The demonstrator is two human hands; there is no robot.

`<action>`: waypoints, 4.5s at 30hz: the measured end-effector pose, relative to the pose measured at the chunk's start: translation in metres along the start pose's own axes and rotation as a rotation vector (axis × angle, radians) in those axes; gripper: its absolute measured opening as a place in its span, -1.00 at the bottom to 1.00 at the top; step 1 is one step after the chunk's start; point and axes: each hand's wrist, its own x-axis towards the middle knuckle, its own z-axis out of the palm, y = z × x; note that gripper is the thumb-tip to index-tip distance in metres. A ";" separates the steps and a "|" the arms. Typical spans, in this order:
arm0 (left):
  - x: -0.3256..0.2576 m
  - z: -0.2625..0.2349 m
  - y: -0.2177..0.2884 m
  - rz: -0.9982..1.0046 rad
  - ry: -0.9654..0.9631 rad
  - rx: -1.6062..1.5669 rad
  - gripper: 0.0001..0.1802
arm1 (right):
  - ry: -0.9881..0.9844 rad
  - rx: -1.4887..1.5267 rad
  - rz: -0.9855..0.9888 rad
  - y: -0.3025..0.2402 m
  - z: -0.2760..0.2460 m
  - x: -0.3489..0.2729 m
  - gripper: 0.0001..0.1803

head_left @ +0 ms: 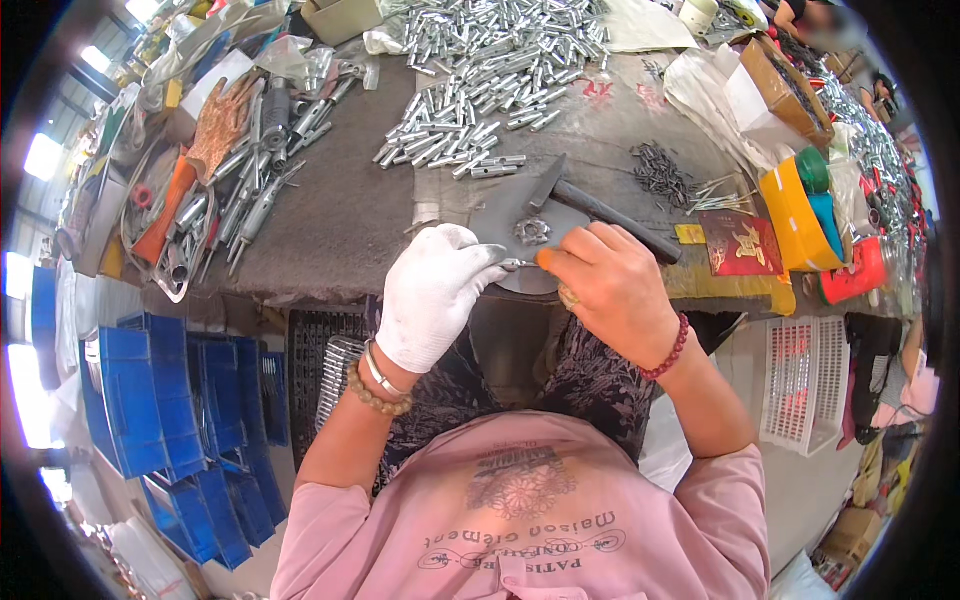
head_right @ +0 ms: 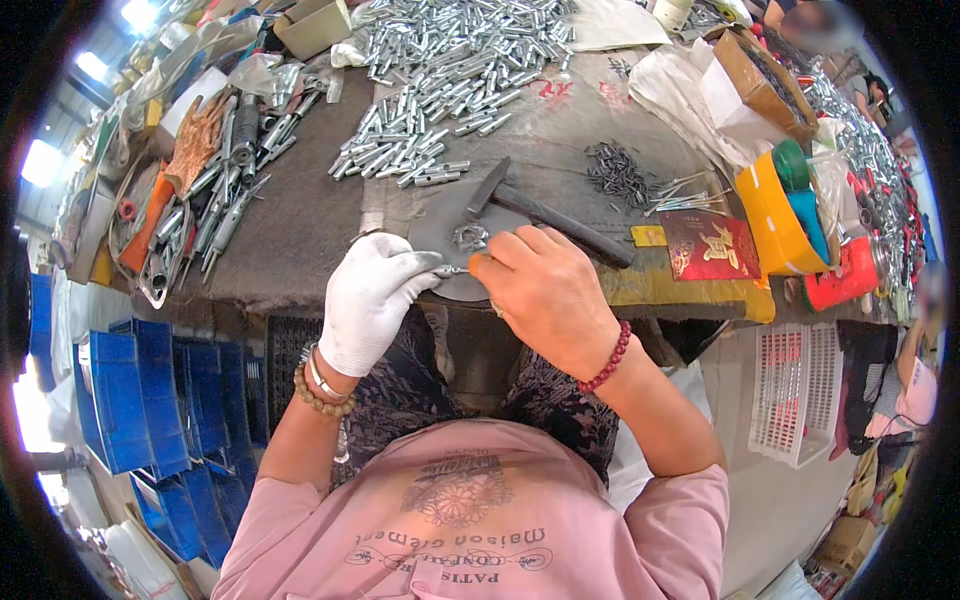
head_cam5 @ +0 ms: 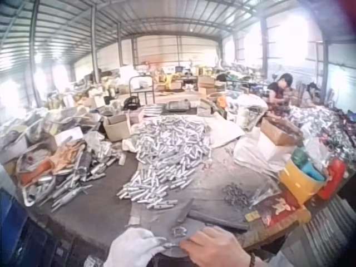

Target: Assembling small metal components by inserting pins into a metal plate and securing them.

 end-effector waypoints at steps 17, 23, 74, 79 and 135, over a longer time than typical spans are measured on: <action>-0.005 0.006 0.002 -0.025 0.000 -0.112 -0.75 | 0.137 0.057 0.020 0.006 0.010 -0.009 -0.80; -0.004 0.006 0.001 -0.003 0.035 -0.098 -0.76 | 0.194 -0.123 0.573 0.070 -0.036 -0.037 -0.78; -0.007 0.008 -0.006 0.052 0.070 -0.043 -0.71 | 0.103 0.338 0.221 -0.031 0.021 0.018 -0.44; -0.008 0.011 -0.010 0.070 0.078 -0.049 -0.73 | 0.123 0.290 0.126 -0.030 0.023 0.015 -0.38; -0.011 0.015 -0.014 0.137 0.121 -0.132 -0.75 | 0.078 0.045 0.014 -0.041 0.020 0.024 -0.55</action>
